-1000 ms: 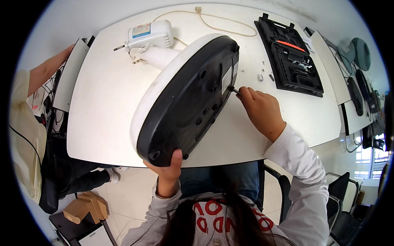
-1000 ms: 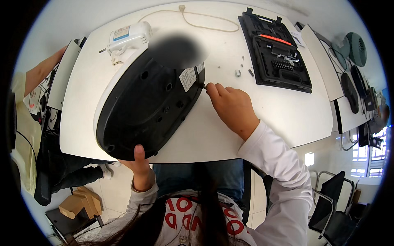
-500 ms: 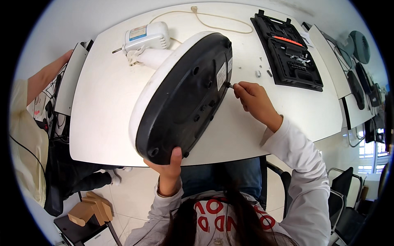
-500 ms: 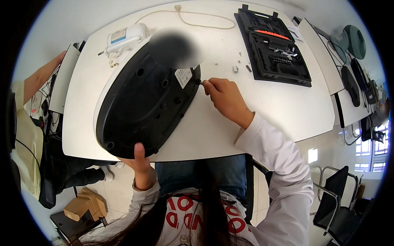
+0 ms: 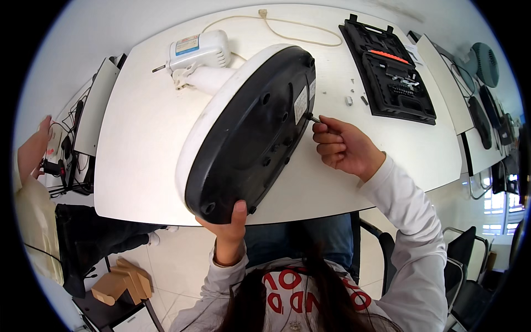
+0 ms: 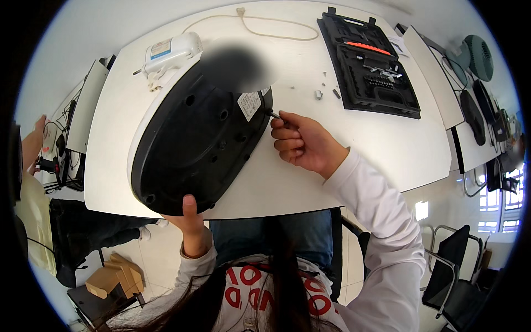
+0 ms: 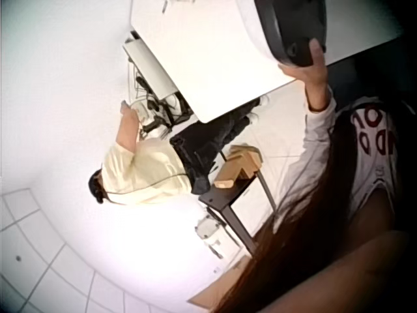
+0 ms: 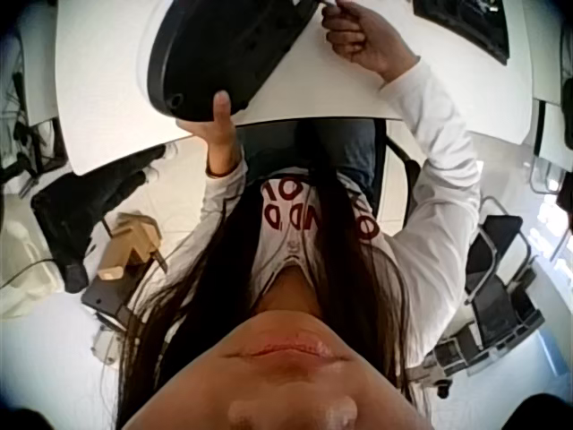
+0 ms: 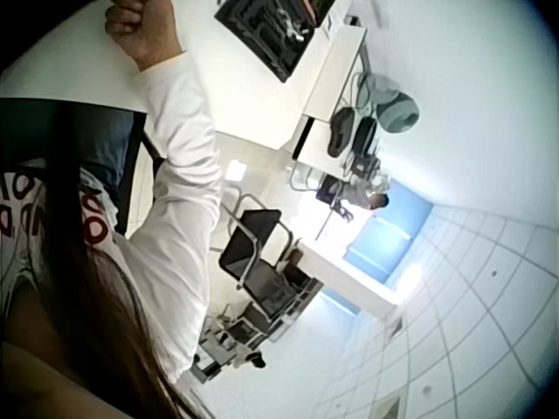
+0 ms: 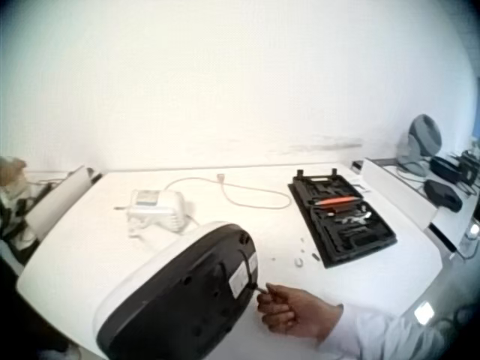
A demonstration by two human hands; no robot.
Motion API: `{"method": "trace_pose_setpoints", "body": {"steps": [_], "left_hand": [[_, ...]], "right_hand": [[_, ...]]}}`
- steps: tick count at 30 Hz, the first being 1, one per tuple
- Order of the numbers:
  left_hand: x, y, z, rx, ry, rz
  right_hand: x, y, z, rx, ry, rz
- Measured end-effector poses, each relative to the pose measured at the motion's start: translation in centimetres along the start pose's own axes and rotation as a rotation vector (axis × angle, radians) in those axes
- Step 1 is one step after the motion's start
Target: The person assembles a small white appliance by first attaching a white motor unit to a black base. They then use a screwdriver to tighten multiple screws on the underside of the base to secure the components together.
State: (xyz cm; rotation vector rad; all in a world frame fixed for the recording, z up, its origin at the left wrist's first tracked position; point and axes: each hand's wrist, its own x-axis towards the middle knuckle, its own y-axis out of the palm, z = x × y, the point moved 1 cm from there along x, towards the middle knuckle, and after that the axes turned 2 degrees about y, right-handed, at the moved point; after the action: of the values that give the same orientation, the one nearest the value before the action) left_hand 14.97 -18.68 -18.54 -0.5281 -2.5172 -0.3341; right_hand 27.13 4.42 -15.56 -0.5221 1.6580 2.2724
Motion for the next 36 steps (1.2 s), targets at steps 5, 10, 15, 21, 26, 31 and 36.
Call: {"method": "trace_pose_setpoints", "body": {"steps": [5, 10, 15, 21, 26, 31, 36], "left_hand": [[0.3, 0.2, -0.3, -0.006, 0.009, 0.01], [0.2, 0.2, 0.0, -0.004, 0.014, 0.013], [0.2, 0.2, 0.0, -0.01, 0.015, 0.019], [0.2, 0.0, 0.1, 0.003, 0.035, 0.028], [0.1, 0.1, 0.1, -0.009, 0.026, 0.022], [0.2, 0.2, 0.0, -0.027, 0.028, 0.006], [0.1, 0.2, -0.1, -0.006, 0.002, 0.02]], "right_hand": [[0.5, 0.3, 0.0, -0.698, -0.284, -0.229], [1.1, -0.2, -0.6, -1.724, -0.748, -0.66], [0.5, 0.1, -0.9, -2.321, -1.135, -0.777], [-0.1, 0.7, -0.8, -1.695, -0.761, -0.683], [-0.5, 0.2, 0.2, -0.396, -0.009, -0.16], [0.1, 0.3, 0.0, -0.329, -0.167, -0.233], [0.1, 0.7, -1.2, -1.857, -0.81, -0.685]]}}
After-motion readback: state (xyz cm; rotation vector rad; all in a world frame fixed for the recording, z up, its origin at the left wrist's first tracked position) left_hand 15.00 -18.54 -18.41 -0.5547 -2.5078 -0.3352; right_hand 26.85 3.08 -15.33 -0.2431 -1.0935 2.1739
